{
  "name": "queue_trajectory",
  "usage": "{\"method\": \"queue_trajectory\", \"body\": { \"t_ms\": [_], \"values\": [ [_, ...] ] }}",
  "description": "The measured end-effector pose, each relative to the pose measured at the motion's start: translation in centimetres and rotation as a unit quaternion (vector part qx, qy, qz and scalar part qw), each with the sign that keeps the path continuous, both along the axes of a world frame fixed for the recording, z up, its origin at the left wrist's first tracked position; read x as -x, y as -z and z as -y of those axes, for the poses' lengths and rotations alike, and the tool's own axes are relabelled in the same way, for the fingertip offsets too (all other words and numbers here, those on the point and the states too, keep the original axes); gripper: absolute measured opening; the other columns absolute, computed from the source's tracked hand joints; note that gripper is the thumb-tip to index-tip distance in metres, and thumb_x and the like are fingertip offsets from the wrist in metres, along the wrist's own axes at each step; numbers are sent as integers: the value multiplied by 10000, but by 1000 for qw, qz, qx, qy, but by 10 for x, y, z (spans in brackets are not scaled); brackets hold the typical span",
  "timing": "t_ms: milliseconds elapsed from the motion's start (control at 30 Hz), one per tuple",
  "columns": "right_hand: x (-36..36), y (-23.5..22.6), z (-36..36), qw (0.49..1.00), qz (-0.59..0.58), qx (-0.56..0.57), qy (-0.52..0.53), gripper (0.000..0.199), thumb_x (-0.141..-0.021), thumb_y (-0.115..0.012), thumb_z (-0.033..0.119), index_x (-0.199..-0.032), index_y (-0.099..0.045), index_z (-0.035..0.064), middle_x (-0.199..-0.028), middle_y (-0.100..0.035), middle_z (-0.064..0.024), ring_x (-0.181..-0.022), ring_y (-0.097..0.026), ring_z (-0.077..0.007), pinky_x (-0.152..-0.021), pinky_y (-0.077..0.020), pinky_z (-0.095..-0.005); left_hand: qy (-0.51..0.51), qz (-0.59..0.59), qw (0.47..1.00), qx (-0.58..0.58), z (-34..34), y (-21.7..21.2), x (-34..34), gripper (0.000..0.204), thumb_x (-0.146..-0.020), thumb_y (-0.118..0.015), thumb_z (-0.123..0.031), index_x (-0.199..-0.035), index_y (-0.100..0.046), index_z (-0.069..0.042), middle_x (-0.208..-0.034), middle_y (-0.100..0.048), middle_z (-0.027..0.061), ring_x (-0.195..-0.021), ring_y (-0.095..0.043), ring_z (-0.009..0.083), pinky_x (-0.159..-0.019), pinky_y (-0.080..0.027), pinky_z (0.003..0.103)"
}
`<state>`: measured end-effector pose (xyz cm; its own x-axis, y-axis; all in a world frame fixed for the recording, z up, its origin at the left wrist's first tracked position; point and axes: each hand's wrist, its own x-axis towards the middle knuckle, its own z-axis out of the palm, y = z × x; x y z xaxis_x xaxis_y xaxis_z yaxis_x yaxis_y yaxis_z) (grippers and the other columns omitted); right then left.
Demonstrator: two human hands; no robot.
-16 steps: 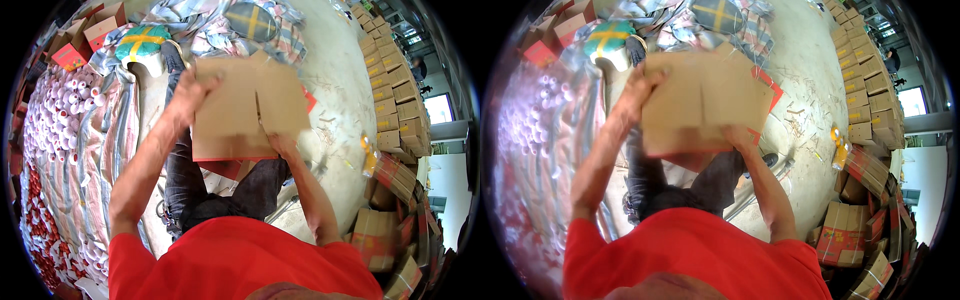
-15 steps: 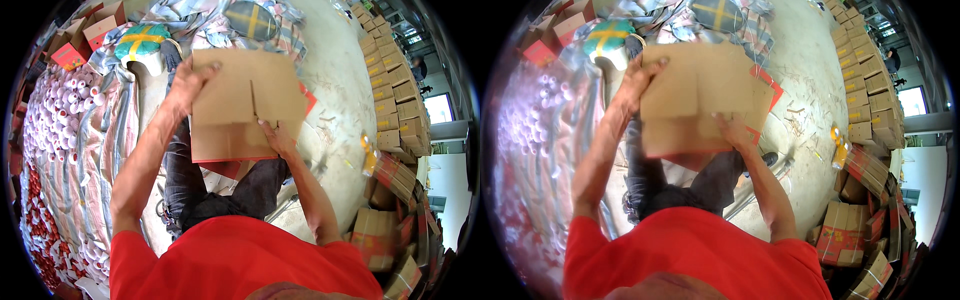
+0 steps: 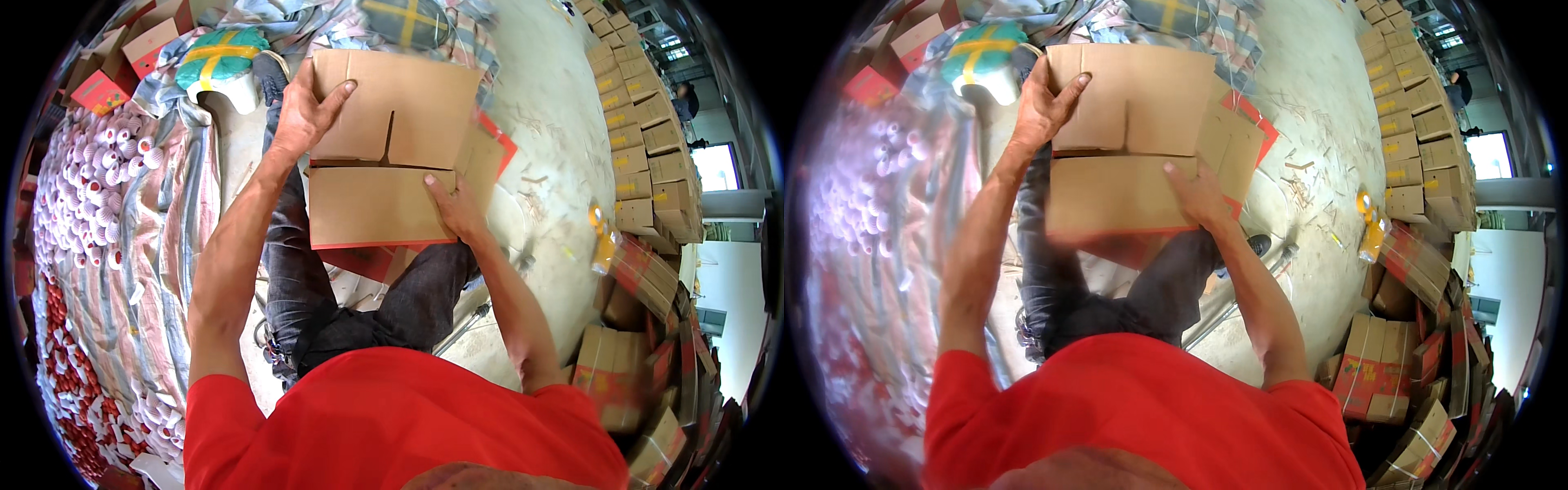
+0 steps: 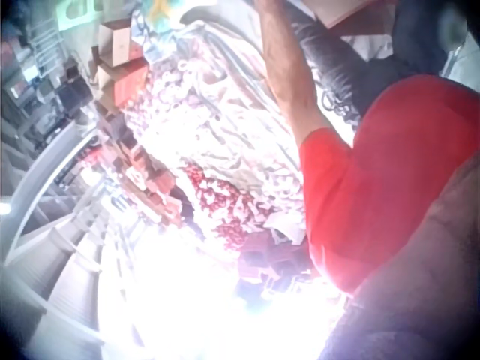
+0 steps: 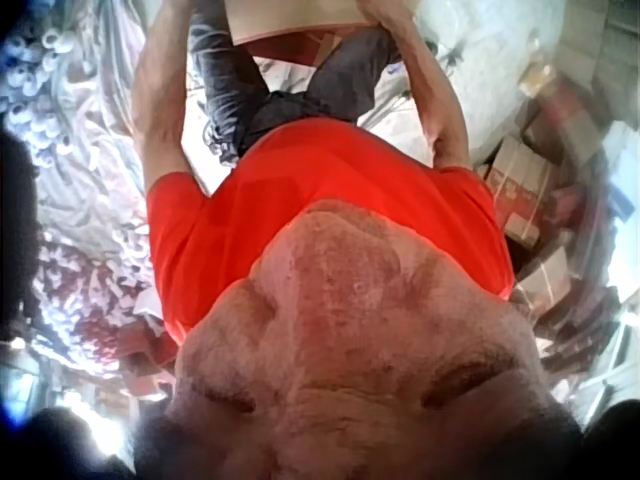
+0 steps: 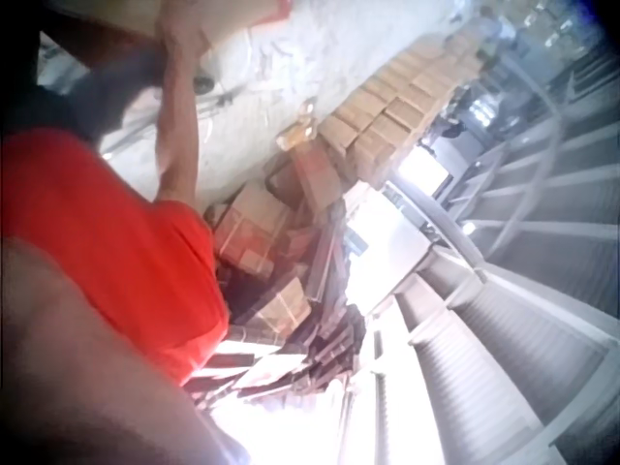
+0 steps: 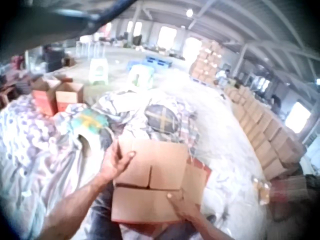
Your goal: The person sits on the floor and repeatedly folds flat cardboard pieces into small boxes. They fold the side flaps, tuck them in, and then place each completed box aside. The process is repeated for multiple identical boxes.
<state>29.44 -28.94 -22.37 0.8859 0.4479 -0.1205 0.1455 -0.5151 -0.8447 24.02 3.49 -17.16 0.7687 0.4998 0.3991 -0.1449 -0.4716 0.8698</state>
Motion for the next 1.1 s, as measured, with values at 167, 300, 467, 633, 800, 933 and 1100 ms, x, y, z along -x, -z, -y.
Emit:
{"method": "queue_trajectory", "body": {
  "t_ms": [167,300,467,633,800,933,1100],
  "values": [
    [12,-9,-4,998,26,-47,-17,584,-1075,-536,391,-1474,-531,-35,-1355,-658,-275,-1302,-609,-423,-1110,-442,-440,11,-17,1000,-16,-5,8,18,556,-918,-829,-384,-1145,-534,29,-1031,-736,293,-970,-749,420,-846,-583,477],
    [14,-5,-6,998,57,-23,-1,569,-1093,-481,398,-1461,-546,-30,-1334,-661,-297,-1296,-606,-451,-1102,-443,-452,-23,-24,999,-42,1,5,23,526,-922,-824,-368,-1088,-514,23,-984,-732,303,-939,-739,455,-816,-576,494],
    [7,-10,-9,997,-8,33,73,637,-1074,-502,475,-1467,-558,-24,-1319,-665,-317,-1293,-607,-462,-1100,-442,-463,-32,-40,997,-49,14,7,22,549,-921,-824,-359,-1117,-476,17,-940,-731,299,-939,-728,484,-813,-572,504],
    [12,-11,-7,997,-38,-13,70,755,-1051,-563,474,-1558,-411,-64,-1482,-554,-314,-1378,-556,-416,-1125,-436,-453,1,-26,999,-35,8,13,27,597,-920,-829,-351,-1212,-470,27,-1056,-724,312,-1001,-726,466,-859,-571,491],
    [1,-30,-9,995,66,-62,53,910,-1000,-688,330,-1642,-179,-66,-1642,-369,-282,-1456,-475,-388,-1188,-388,-469,10,-1,999,-44,-1,20,28,594,-928,-826,-316,-1278,-492,29,-1080,-730,279,-996,-735,412,-887,-577,464],
    [-49,-83,-28,948,293,-110,-51,930,-947,-745,260,-1640,-202,-41,-1613,-403,-289,-1470,-450,-405,-1220,-354,-490,44,4,999,10,-5,16,34,519,-940,-819,-257,-1259,-519,21,-1107,-735,230,-1009,-736,323,-902,-578,431],
    [-107,-126,-61,913,371,-52,-164,685,-912,-788,279,-1486,-509,30,-1462,-575,-229,-1392,-534,-344,-1146,-432,-441,69,6,997,35,0,2,34,499,-945,-813,-231,-1270,-524,14,-1124,-737,205,-1027,-729,283,-910,-574,414]
  ]
}}
